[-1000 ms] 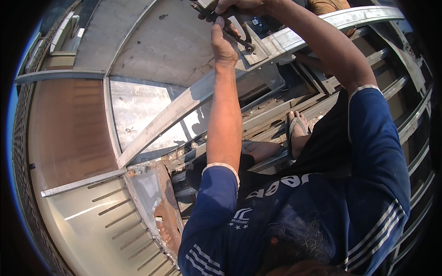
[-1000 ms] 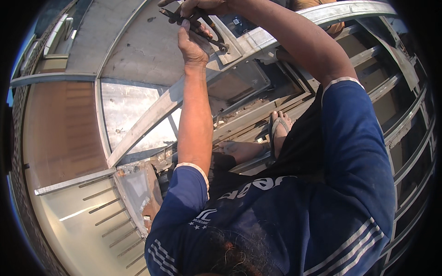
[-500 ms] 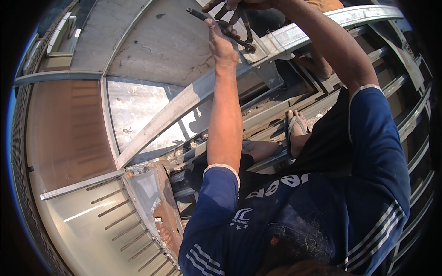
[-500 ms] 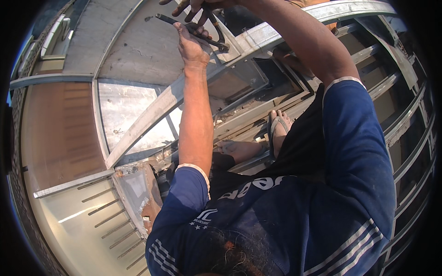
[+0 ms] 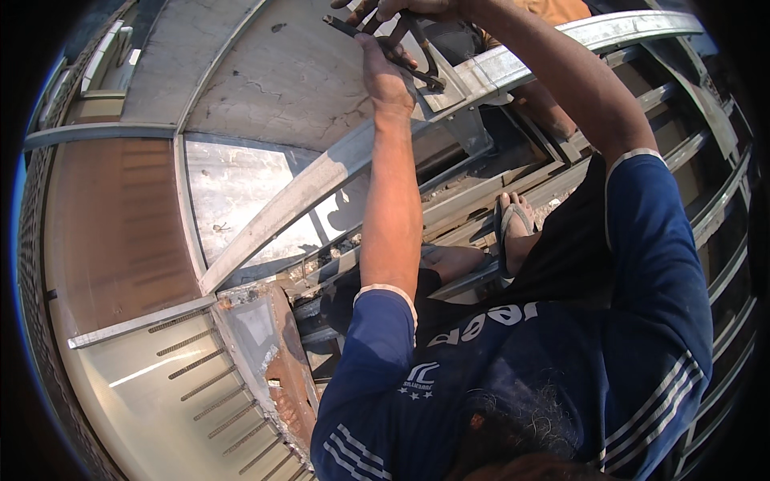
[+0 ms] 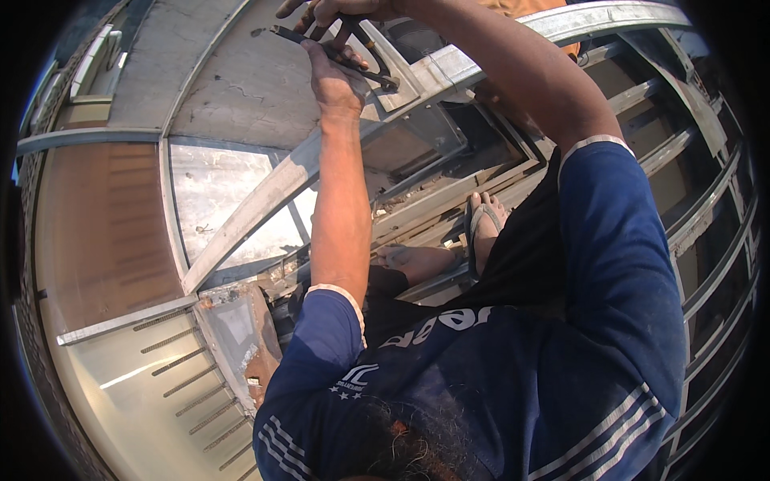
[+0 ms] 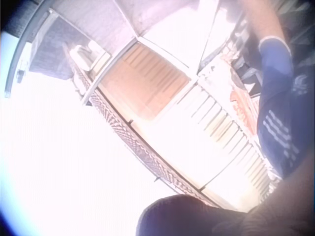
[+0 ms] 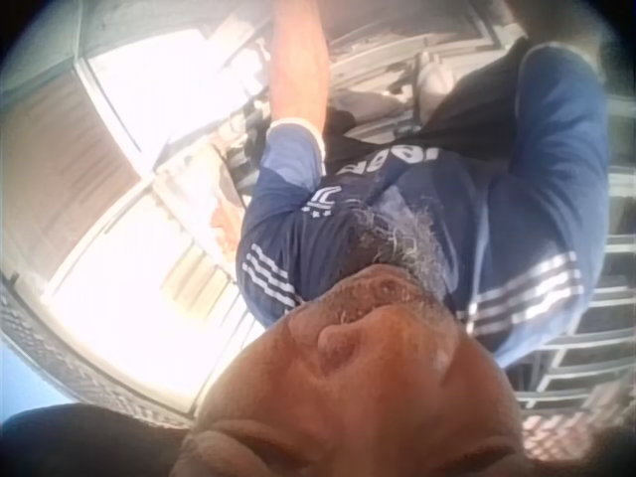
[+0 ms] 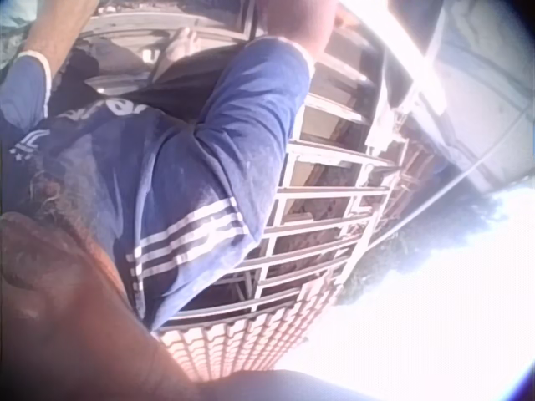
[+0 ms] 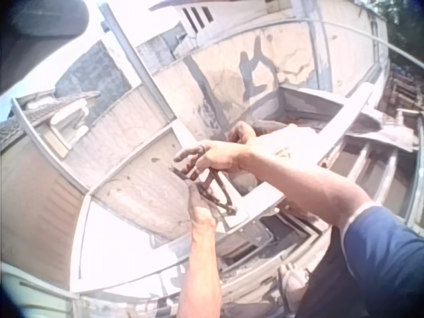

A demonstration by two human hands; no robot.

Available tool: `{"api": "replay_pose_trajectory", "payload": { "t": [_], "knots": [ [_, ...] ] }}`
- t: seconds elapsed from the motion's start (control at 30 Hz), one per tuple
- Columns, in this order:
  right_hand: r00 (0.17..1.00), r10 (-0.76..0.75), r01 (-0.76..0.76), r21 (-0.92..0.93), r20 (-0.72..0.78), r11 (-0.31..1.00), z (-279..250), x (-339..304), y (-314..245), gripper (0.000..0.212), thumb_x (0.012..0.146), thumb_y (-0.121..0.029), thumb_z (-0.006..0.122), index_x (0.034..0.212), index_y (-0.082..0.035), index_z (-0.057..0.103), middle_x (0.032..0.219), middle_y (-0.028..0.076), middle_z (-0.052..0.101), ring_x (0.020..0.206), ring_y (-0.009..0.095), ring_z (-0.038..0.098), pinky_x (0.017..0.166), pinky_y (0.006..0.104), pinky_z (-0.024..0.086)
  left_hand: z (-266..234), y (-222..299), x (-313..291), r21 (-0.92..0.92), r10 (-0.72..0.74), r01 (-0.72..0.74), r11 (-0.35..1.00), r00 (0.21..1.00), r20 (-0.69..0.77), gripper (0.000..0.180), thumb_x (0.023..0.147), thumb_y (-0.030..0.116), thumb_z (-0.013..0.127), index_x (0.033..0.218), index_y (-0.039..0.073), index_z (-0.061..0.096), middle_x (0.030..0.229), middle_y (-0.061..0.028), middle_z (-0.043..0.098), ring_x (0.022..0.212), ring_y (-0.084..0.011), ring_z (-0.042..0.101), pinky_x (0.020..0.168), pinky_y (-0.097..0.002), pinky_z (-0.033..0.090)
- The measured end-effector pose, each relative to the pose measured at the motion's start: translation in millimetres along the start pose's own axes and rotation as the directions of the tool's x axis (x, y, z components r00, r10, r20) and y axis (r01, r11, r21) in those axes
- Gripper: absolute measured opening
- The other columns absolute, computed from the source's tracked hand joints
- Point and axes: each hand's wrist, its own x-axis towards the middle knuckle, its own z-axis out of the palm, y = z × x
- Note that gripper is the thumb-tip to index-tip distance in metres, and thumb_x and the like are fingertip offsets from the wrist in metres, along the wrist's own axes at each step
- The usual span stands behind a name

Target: The person uses pincers to twist and cut wire, securing a metal frame to vertical structural bars and a horizontal panel.

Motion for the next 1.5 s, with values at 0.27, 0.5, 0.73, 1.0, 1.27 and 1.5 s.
{"api": "replay_pose_trajectory", "payload": {
  "t": [0.27,0.5,0.73,1.0,1.27,1.5],
  "knots": [
    [0.974,-0.106,0.006,0.45,0.198,0.893,-7.7,23.5,29.5,0.048,0.085,-0.006,0.056,0.133,-0.004,0.058,0.103,0.015,0.072,0.087,0.024,0.072,0.079,0.0357,0.059,6.6,-2.5,-18.5,0.124,0.151,-0.162,0.979,0.984,0.093,0.045,0.103,0.044,0.062,0.122,0.003,0.058,0.097,-0.0069,0.064,0.087,-0.0191,0.063,0.08,-0.0362,0.054],
    [0.947,-0.201,0.053,0.497,0.249,0.866,-7.6,34.6,32.0,0.034,0.092,-0.018,0.058,0.12,0.001,0.06,0.09,0.016,0.072,0.082,0.028,0.073,0.073,0.0386,0.06,-3.4,7.6,17.5,-0.08,-0.176,0.232,0.97,0.886,0.429,0.034,0.09,0.018,0.076,0.114,-0.002,0.062,0.089,-0.0148,0.07,0.082,-0.0313,0.072,0.079,-0.0418,0.06],
    [0.96,-0.033,0.055,0.07,-0.278,0.996,-15.9,26.6,19.1,0.046,0.099,-0.045,0.066,0.114,-0.002,0.063,0.091,0.017,0.073,0.078,0.023,0.073,0.066,0.0344,0.059,4.0,-6.8,34.0,-0.024,-0.185,0.215,0.976,0.886,0.425,0.036,0.097,0.035,0.066,0.104,0.0,0.064,0.08,-0.0128,0.061,0.073,-0.0277,0.062,0.074,-0.0435,0.053],
    [0.952,0.096,-0.044,0.179,-0.29,0.983,-2.4,33.0,18.3,0.048,0.096,-0.042,0.072,0.114,0.002,0.065,0.087,0.012,0.072,0.07,0.023,0.069,0.063,0.0374,0.057,1.9,-4.5,30.5,-0.119,-0.125,0.203,0.972,0.875,0.468,0.051,0.097,0.051,0.066,0.108,0.001,0.065,0.085,-0.0139,0.066,0.076,-0.0287,0.065,0.071,-0.043,0.054],
    [0.925,0.092,-0.087,0.03,-0.368,0.996,-26.3,70.0,54.0,0.031,0.093,-0.025,0.074,0.116,-0.004,0.071,0.082,0.008,0.067,0.067,0.02,0.063,0.062,0.0358,0.052,-3.9,-4.9,48.2,-0.051,-0.33,0.371,0.927,0.874,0.357,0.059,0.101,0.06,0.051,0.109,0.003,0.062,0.079,-0.0129,0.061,0.07,-0.0281,0.061,0.068,-0.0435,0.052],
    [0.983,0.157,-0.084,0.521,-0.099,0.849,-57.8,63.7,53.5,0.03,0.097,-0.031,0.067,0.113,-0.006,0.07,0.083,0.008,0.069,0.064,0.021,0.065,0.055,0.0398,0.054,6.4,-7.1,58.3,-0.032,-0.362,0.428,0.903,0.799,0.481,0.057,0.099,0.057,0.058,0.11,0.001,0.064,0.088,-0.0148,0.068,0.079,-0.0313,0.069,0.079,-0.0481,0.057]
  ]
}}
